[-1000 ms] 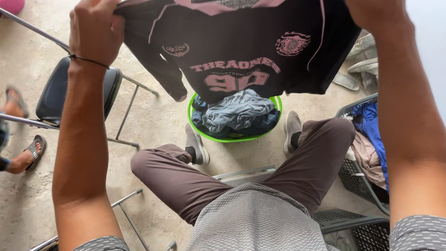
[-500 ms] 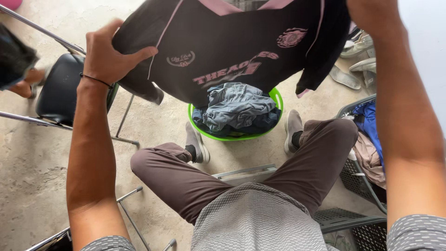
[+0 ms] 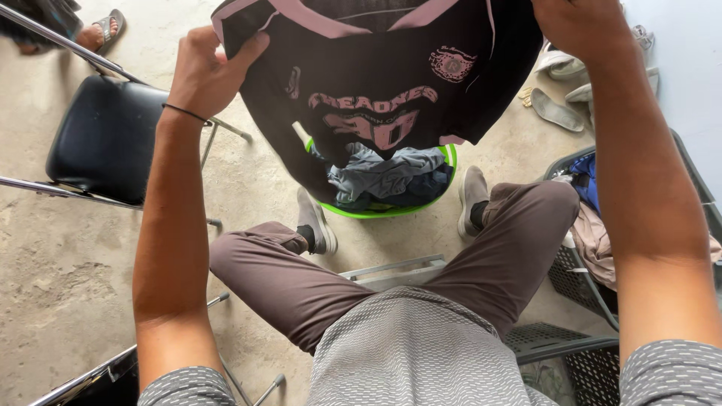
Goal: The person sorts through a green laundry basket of clothes, unfolding and checking a black shirt and a blue jersey, then places the black shirt on a wire hanger.
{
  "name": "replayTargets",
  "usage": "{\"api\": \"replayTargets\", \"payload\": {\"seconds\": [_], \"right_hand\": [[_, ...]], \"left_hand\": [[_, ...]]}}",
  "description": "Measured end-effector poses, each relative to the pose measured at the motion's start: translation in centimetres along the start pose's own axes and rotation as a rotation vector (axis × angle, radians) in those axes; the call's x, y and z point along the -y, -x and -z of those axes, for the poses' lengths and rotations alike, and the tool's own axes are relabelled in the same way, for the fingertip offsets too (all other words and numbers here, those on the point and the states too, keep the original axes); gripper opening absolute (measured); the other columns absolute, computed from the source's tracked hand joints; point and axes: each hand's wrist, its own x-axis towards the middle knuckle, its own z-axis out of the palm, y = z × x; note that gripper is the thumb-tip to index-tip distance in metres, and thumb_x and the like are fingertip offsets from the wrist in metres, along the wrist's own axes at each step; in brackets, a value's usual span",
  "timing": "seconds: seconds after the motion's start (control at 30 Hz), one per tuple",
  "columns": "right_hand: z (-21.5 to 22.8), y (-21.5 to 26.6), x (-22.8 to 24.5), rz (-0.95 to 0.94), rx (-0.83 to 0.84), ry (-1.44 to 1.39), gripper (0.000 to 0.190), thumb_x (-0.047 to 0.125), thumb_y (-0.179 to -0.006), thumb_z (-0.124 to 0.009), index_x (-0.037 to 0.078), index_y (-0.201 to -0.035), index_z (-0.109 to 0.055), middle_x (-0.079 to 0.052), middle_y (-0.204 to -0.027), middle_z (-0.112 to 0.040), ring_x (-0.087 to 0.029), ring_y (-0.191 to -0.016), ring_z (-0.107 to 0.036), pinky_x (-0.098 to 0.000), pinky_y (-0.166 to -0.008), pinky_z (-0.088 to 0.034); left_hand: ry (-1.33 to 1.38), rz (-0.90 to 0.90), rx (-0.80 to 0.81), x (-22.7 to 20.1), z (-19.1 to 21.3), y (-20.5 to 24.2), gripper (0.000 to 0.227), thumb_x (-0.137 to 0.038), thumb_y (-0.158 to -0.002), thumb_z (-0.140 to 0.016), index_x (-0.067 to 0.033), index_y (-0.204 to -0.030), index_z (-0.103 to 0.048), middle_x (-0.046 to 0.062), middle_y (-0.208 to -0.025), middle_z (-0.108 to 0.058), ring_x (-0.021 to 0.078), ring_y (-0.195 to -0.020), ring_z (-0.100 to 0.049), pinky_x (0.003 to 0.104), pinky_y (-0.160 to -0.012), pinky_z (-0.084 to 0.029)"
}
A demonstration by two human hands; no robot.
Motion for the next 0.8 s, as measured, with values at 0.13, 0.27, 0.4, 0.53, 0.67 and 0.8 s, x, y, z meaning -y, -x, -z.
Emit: {"api": "replayTargets", "payload": {"seconds": [0.13,0.27,0.4,0.53,0.67,0.8], "right_hand": [[0.9,0.5,2.9,-0.159,0.030,-0.071,0.029,0.003,-0.117,-0.055,-0.003,-0.088,-0.055,-0.001,-0.063,-0.044,-0.008,-0.053,-0.039,-0.0241,-0.048,-0.027],[1.8,-0.1,7.5,-0.214,0.076,-0.065,0.021,0.010,-0.117,-0.056,-0.004,-0.105,-0.063,-0.004,-0.066,-0.047,-0.012,-0.055,-0.040,-0.0268,-0.052,-0.030],[1.6,0.5,9.8,-0.023,0.129,-0.180,0.018,0.008,-0.122,-0.051,-0.006,-0.123,-0.063,-0.008,-0.102,-0.065,-0.012,-0.092,-0.059,-0.0256,-0.081,-0.048],[0.4,0.3,11.0,-0.161,0.189,-0.306,0.019,0.014,-0.124,-0.055,-0.001,-0.128,-0.066,-0.006,-0.107,-0.070,-0.010,-0.096,-0.063,-0.0274,-0.087,-0.051],[-2.4,-1.6,13.2,-0.071,0.153,-0.462,0.026,0.010,-0.120,-0.050,-0.002,-0.141,-0.058,-0.008,-0.125,-0.068,-0.010,-0.113,-0.060,-0.0298,-0.100,-0.050],[-5.0,-3.4,15.0,-0.068,0.088,-0.522,0.028,0.011,-0.120,-0.053,-0.002,-0.145,-0.056,-0.008,-0.129,-0.067,-0.009,-0.116,-0.057,-0.0287,-0.101,-0.048]], "left_hand": [[0.153,-0.071,-0.042,-1.4,0.4,0.0,0.023,-0.012,-0.108,-0.071,-0.0004,-0.127,-0.064,0.016,-0.115,-0.071,0.0241,-0.095,-0.078,0.033,-0.072,-0.063],[0.257,0.091,0.042,-4.2,1.4,1.7,0.019,-0.010,-0.114,-0.062,0.0023,-0.128,-0.060,0.011,-0.116,-0.068,0.0196,-0.094,-0.078,0.029,-0.065,-0.062],[0.253,0.160,0.101,-6.1,1.8,3.1,0.017,-0.009,-0.111,-0.059,0.0017,-0.124,-0.062,0.010,-0.108,-0.067,0.0209,-0.087,-0.076,0.030,-0.063,-0.061],[0.244,0.158,0.054,-5.6,2.1,3.2,0.016,-0.006,-0.114,-0.057,0.0013,-0.126,-0.064,0.010,-0.110,-0.066,0.0197,-0.093,-0.077,0.029,-0.063,-0.061],[0.292,0.049,-0.100,-4.8,3.2,2.8,0.015,-0.004,-0.113,-0.055,0.0027,-0.124,-0.063,0.009,-0.112,-0.062,0.0176,-0.096,-0.075,0.028,-0.064,-0.061],[0.185,0.055,-0.322,-4.2,4.6,2.6,0.015,-0.009,-0.121,-0.059,-0.0001,-0.129,-0.068,0.008,-0.115,-0.068,0.0138,-0.078,-0.070,0.027,-0.056,-0.057]]}}
